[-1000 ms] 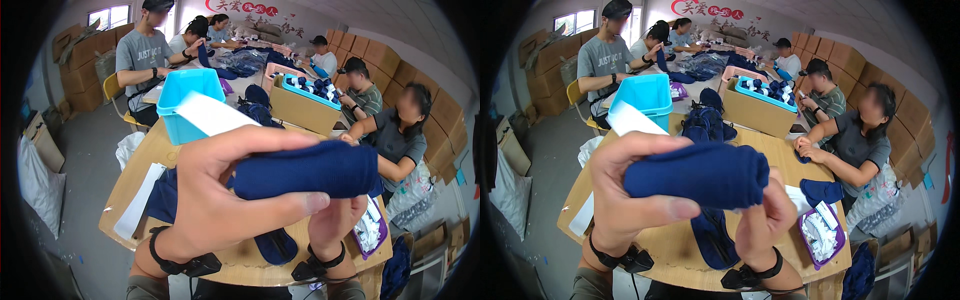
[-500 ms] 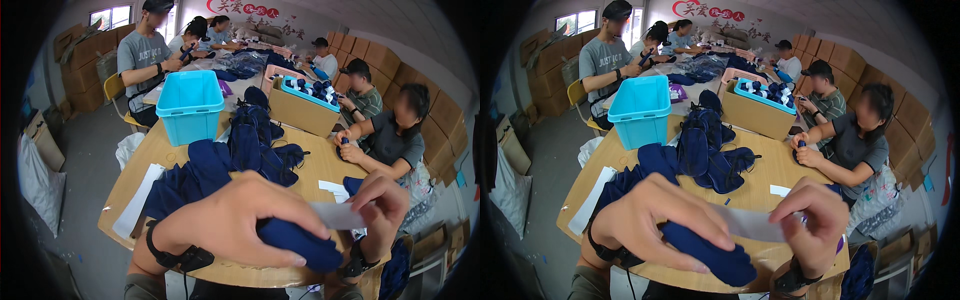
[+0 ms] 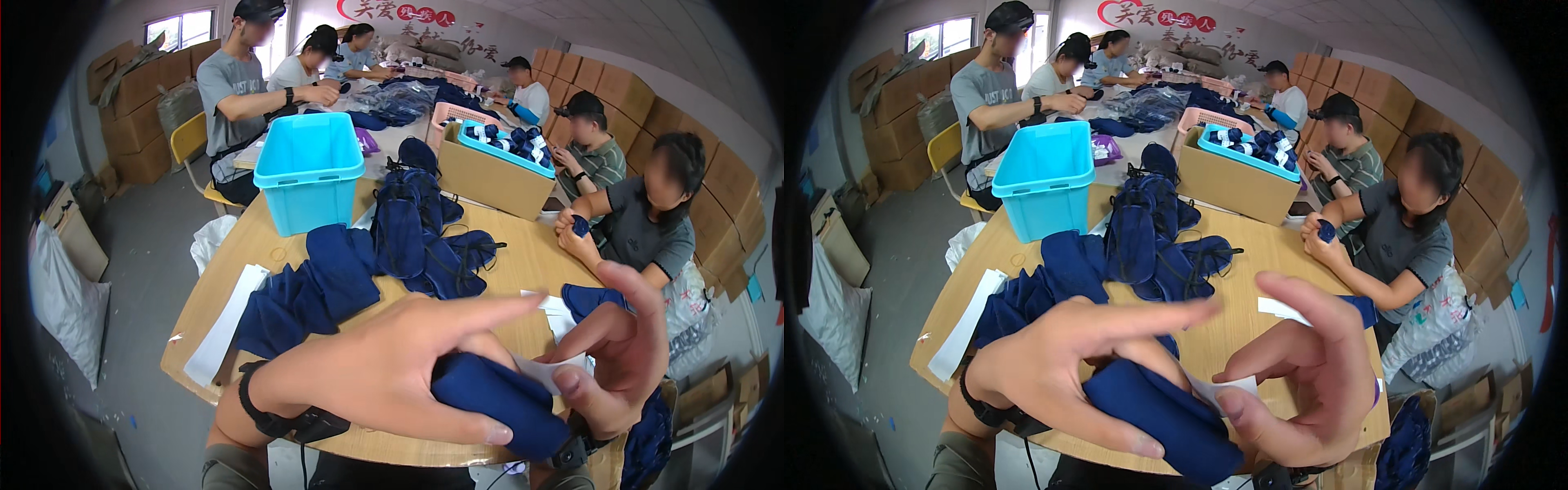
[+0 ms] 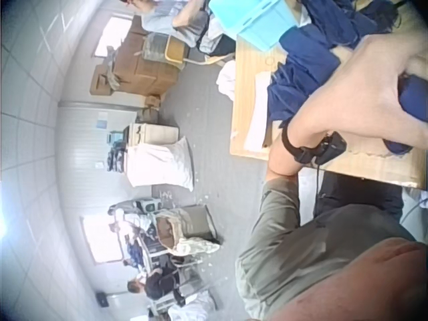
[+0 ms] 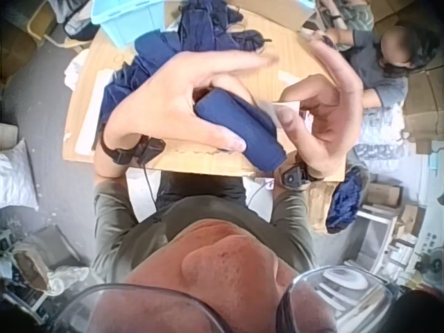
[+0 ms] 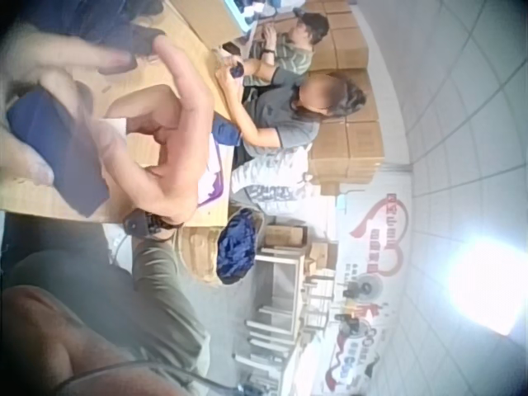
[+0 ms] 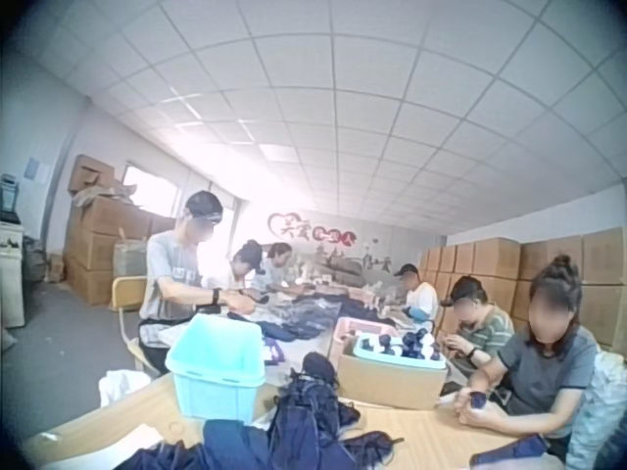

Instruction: The person is seen assembling eye masks by folding fabric and applying a white adhesive or tape strip.

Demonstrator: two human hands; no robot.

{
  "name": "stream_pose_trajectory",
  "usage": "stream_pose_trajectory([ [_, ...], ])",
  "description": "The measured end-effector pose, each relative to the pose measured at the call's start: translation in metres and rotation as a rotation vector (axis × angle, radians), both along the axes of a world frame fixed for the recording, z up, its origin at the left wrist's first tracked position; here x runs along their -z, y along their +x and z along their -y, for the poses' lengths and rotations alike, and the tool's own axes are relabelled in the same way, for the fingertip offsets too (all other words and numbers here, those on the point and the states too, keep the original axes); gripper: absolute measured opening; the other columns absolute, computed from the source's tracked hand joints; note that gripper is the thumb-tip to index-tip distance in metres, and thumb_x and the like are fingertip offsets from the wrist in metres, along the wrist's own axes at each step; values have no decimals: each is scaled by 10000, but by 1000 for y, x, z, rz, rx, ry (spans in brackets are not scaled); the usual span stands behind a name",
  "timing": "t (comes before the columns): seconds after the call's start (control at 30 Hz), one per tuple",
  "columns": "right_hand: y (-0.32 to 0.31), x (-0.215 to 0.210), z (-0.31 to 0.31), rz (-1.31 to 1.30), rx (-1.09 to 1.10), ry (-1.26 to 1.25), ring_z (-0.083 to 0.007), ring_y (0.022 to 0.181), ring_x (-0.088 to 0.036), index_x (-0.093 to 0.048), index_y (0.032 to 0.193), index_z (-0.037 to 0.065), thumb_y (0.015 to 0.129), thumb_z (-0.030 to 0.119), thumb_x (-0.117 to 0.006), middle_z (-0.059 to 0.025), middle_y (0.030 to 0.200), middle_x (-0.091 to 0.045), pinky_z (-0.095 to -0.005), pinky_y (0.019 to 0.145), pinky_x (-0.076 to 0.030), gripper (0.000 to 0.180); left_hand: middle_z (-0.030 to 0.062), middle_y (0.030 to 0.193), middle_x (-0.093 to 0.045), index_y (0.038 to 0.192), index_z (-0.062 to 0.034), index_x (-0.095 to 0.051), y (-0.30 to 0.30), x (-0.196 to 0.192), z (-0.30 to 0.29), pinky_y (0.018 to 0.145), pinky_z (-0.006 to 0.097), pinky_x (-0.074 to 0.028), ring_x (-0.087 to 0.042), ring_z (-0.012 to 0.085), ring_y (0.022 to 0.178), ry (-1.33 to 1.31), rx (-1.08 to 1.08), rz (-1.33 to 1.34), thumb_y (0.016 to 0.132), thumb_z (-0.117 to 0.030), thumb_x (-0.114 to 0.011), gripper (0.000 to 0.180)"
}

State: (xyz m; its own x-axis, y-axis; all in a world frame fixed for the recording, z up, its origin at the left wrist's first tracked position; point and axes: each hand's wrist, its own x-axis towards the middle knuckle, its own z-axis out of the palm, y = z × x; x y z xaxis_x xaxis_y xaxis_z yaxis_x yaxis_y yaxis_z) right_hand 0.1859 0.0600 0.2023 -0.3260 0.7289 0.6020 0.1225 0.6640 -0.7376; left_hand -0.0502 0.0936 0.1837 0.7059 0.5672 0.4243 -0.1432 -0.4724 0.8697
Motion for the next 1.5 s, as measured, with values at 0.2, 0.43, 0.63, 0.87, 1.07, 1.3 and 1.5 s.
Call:
stream_pose_trajectory([
  [0.2, -3, 4, 1, -52, 131, 133, -178, 688, -675, -300, 1377, -138, 770, -43, -724, -146, 742, -673, -252, 655, -551, 746, 90, 958, -735, 1053, 12, -709, 17, 14, -11, 696, 258, -501, -672, 110, 812, 26, 169, -141, 787, -157, -817, 333],
  [0.43, -9, 16, -19, -251, 388, 309, -175, 762, -650, -325, 1384, -137, 870, 146, -601, -121, 821, -633, -247, 748, -514, 649, 118, 962, -729, 1024, 63, -714, 6, 11, -19, 761, 231, -505, -660, 109, 847, -132, 102, 46, 733, -126, -843, 370],
  [0.63, -34, 24, -45, -94, 265, 248, -272, 1113, -603, -447, 1343, -73, 879, 175, -616, -195, 1190, -607, -365, 992, -456, 552, 201, 1023, -705, 1116, 59, -676, -1, -3, -9, 682, 292, -563, -701, 208, 769, -495, 4, 325, 660, -6, -796, 476],
  [0.87, -33, 24, -47, 104, 194, 146, -326, 1164, -597, -688, 1057, -13, 799, 194, -716, -196, 1228, -631, -406, 1012, -444, 332, 311, 1099, -632, 1269, 112, -526, -6, -4, -5, 519, 316, -583, -671, 252, 555, -699, 156, 500, 691, 0, -741, 627],
  [1.07, -39, 38, -59, -88, 242, 227, -288, 949, -694, -706, 906, -72, 788, 109, -732, -210, 994, -714, -395, 914, -518, 218, 331, 1126, -600, 1378, 90, -391, -19, 2, -8, 411, 324, -545, -661, 260, 523, -684, 205, 739, 726, -160, -805, 812],
  [1.3, -25, 48, -59, -97, 324, 323, -197, 833, -706, -691, 891, -88, 836, 7, -716, -164, 908, -727, -300, 824, -545, 113, 328, 1057, -601, 1341, 98, -402, -25, -5, -2, 362, 314, -518, -647, 278, 509, -628, 178, 847, 727, -136, -798, 768],
  [1.5, -46, 32, -47, -294, 341, 230, -137, 799, -692, -536, 1220, -82, 841, 4, -735, -123, 884, -721, -213, 735, -525, 436, 287, 1086, -628, 1421, 75, -367, -31, -15, 1, 411, 263, -483, -591, 212, 480, -539, -12, 626, 665, 15, -734, 843],
])
